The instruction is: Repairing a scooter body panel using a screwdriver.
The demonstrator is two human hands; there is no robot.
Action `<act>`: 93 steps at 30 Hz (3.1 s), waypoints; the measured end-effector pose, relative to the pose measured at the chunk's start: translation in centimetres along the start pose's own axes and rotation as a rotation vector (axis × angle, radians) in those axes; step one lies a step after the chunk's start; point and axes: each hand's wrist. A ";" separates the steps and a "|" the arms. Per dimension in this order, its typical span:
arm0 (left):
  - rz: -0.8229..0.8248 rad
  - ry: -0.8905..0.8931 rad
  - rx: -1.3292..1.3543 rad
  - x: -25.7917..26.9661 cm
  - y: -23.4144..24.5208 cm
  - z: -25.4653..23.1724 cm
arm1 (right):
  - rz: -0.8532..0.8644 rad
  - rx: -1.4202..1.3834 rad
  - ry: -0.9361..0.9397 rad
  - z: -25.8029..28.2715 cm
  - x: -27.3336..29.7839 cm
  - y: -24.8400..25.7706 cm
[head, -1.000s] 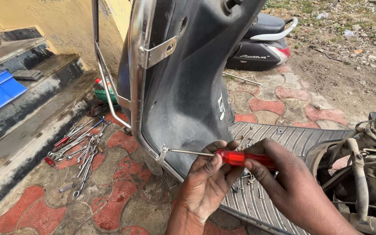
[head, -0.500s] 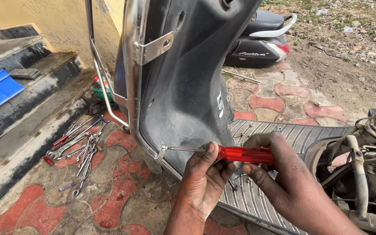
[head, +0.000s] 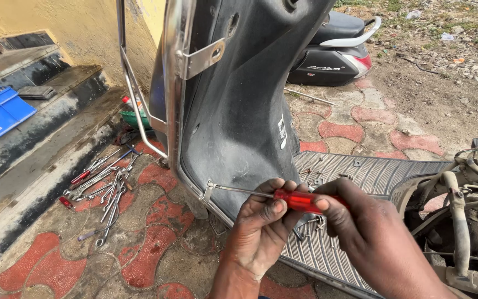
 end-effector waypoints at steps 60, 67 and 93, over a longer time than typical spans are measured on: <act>-0.598 -0.141 0.494 -0.4 4.5 -3.3 | -0.623 -0.547 0.328 -6.2 -0.1 -2.1; -0.624 -0.120 0.501 -0.1 3.8 -4.0 | -0.356 -0.829 0.458 -0.3 -0.3 -2.8; -0.382 -0.293 0.950 -0.4 5.3 0.5 | -0.374 -0.174 0.621 20.0 1.3 -0.5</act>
Point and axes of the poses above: each hand's wrist, its own x-axis away from the middle knuckle, its own y-axis out of the back of the hand, z = x × y, and after that the axes turned 3 degrees about y, right-handed
